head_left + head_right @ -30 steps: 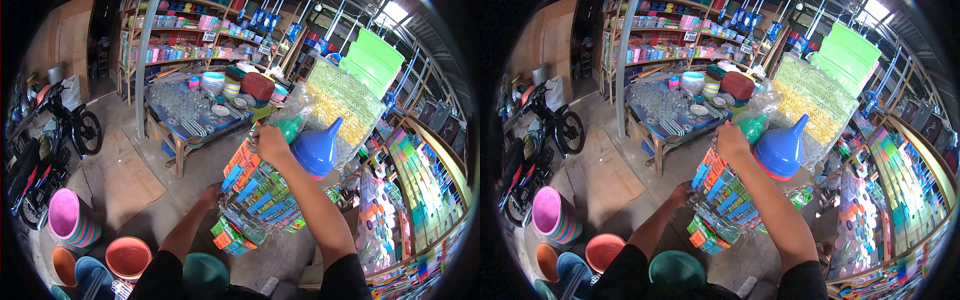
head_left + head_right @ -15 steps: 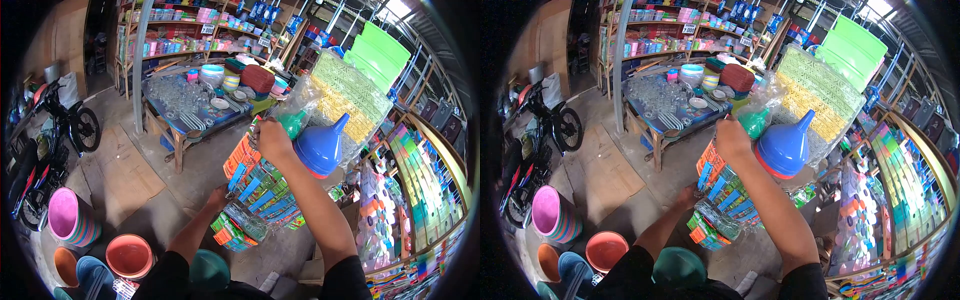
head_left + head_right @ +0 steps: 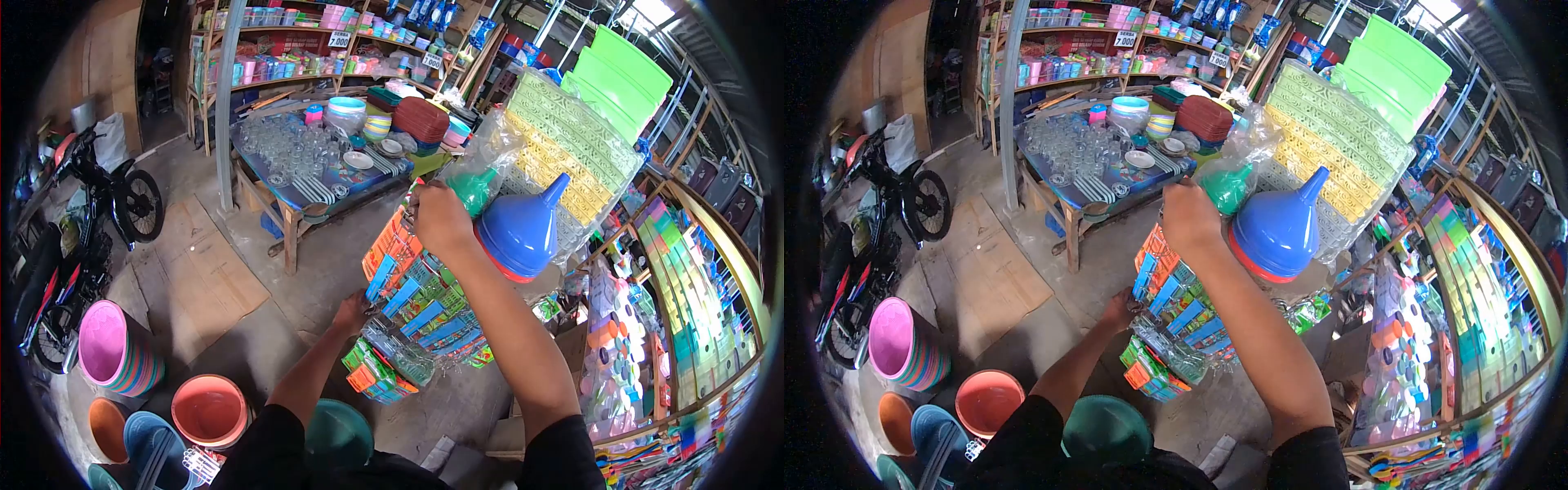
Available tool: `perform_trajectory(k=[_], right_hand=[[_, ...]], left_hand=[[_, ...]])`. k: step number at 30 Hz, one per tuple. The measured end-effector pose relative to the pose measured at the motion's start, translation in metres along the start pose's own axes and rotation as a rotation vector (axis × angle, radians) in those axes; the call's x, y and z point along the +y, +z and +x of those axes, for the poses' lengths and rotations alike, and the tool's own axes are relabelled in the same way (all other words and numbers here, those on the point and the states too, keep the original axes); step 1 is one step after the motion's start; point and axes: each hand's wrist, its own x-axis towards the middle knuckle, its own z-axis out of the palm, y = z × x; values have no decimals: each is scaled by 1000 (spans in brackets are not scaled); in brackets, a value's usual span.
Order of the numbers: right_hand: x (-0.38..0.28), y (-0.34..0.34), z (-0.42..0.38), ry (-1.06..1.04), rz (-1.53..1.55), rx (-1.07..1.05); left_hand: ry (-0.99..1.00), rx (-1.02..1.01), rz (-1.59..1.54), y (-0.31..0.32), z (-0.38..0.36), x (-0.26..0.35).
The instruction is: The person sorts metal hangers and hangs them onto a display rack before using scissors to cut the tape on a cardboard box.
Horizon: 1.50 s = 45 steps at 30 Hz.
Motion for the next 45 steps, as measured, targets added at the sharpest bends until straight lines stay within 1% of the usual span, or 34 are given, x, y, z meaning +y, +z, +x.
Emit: perform_trajectory(k=[2, 4, 5, 7, 8, 10, 11, 12, 13, 15, 16, 17, 19, 21, 23, 25, 26, 27, 29, 30, 31, 33, 35, 37, 39, 41, 43, 45], right_hand=[[-1, 1, -3, 6, -2, 3], [-4, 0, -7, -15, -36, 13], [-7, 1, -8, -15, -30, 20], [-19, 2, -16, -7, -203, 29], [-23, 3, -20, -6, -194, 33], [-33, 6, -32, -89, -165, 136], [-37, 10, -41, -87, -155, 136], [-41, 17, -54, -199, -89, 242], [-46, 25, -70, -309, -24, 349], [-64, 47, -114, -335, 124, 368], [-70, 61, -140, -312, 269, 259], [-76, 77, -168, -283, 410, 151], [-92, 112, -228, -70, 578, -43], [-97, 154, -286, 80, 759, -209], [-99, 187, -341, 188, 932, -408], [-108, 213, -392, 180, 836, -416], [-113, 221, -409, 172, 839, -419], [-117, 227, -427, 148, 861, -457], [-123, 231, -447, 116, 890, -517], [-128, 232, -453, 82, 872, -603], [-133, 234, -458, 35, 852, -692], [-141, 240, -459, -75, 898, -790], [-140, 246, -464, -196, 928, -928], [-142, 257, -467, -332, 896, -981], [-144, 268, -468, -438, 903, -985], [-150, 272, -462, -548, 925, -998], [-155, 297, -473, -567, 953, -1037], [-168, 305, -476, -616, 971, -1085]], left_hand=[[31, 28, 43, -3, -5, 7], [-66, -39, 79, -10, -11, 19], [-64, -36, 88, -11, -14, 21], [-56, -26, 110, -13, -27, 30], [-113, -65, 132, -15, -34, 33], [-108, -23, 124, -10, -46, 27], [-99, 16, 107, -8, -52, 23], [-155, 22, 95, -11, -63, 35], [-158, 16, 103, -11, -73, 33], [65, 97, 90, -7, -104, 27], [150, 123, 72, -6, -118, 29], [152, 104, 73, -5, -137, 30], [182, -26, 265, -4, -180, 34], [-23, 30, -162, 2, -232, 35], [41, 24, -159, -1, -280, 37], [-136, -81, -87, 6, -330, 16], [-279, -93, -184, 12, -352, 5], [-427, -106, -284, 17, -373, -3], [-454, -76, -227, 19, -411, -10], [-471, -45, -167, 18, -426, -12], [-495, -17, -172, 17, -439, -17], [-481, 79, -72, 18, -465, -28], [-432, 121, 245, 19, -478, -31], [-479, 366, 116, 17, -484, -11], [-661, 536, -41, 19, -494, 9], [-741, 732, -243, 38, -521, 1], [-746, 823, -168, 37, -542, 35], [-802, 941, -122, 51, -576, 38]])
